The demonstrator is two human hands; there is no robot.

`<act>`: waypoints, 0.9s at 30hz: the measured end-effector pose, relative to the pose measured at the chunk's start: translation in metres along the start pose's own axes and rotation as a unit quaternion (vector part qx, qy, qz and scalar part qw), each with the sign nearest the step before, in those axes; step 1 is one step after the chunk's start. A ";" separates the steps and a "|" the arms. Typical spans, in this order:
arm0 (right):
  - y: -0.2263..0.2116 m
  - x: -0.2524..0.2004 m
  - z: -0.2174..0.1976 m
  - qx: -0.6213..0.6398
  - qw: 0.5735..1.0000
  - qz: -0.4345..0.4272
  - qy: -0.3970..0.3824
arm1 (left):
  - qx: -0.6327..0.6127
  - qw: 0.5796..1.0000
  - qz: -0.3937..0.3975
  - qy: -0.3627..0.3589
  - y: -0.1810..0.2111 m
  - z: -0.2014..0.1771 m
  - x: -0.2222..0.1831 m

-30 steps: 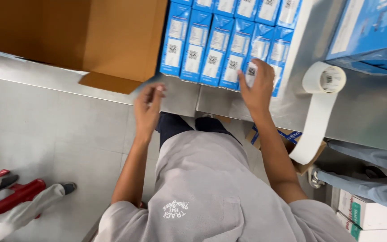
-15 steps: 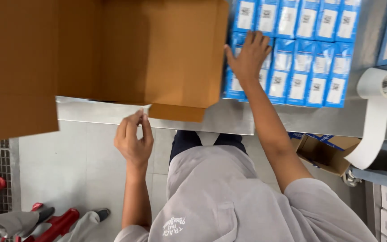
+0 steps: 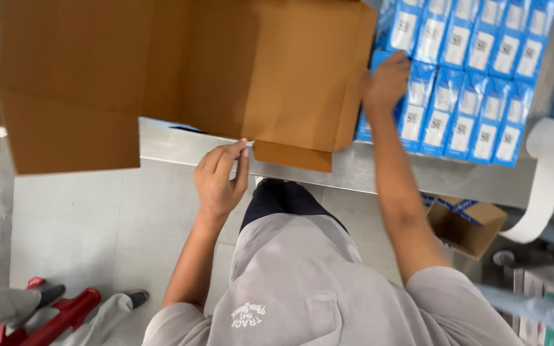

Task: The person applies small stickers to the side of blue milk cartons and then packs the cartons into cardboard boxes.

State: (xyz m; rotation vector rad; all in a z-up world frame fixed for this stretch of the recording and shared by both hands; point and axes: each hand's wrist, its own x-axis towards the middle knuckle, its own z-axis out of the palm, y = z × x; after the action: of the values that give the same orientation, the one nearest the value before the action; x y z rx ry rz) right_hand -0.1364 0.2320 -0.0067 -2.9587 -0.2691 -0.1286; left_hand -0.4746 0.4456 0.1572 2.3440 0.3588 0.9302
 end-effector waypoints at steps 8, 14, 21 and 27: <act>0.011 -0.009 -0.146 -0.005 0.993 -0.115 0.000 | 0.097 0.994 -0.050 0.028 -0.017 -0.016 -0.034; -0.071 -0.032 -0.253 0.063 0.958 -0.262 0.101 | 0.145 0.988 -0.053 -0.005 -0.064 -0.018 -0.013; -0.174 0.012 -0.193 0.266 0.906 -0.326 0.033 | 0.146 0.988 -0.041 -0.028 -0.124 -0.028 -0.010; -0.292 0.053 -0.075 0.366 0.856 -0.363 0.028 | 0.046 0.998 -0.007 -0.052 -0.155 -0.036 0.003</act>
State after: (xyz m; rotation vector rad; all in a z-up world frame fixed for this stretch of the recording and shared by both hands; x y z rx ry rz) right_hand -0.1442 0.5114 0.1190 -1.9640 -1.1286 -0.1547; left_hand -0.5023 0.5846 0.0854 2.4588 0.3812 0.7977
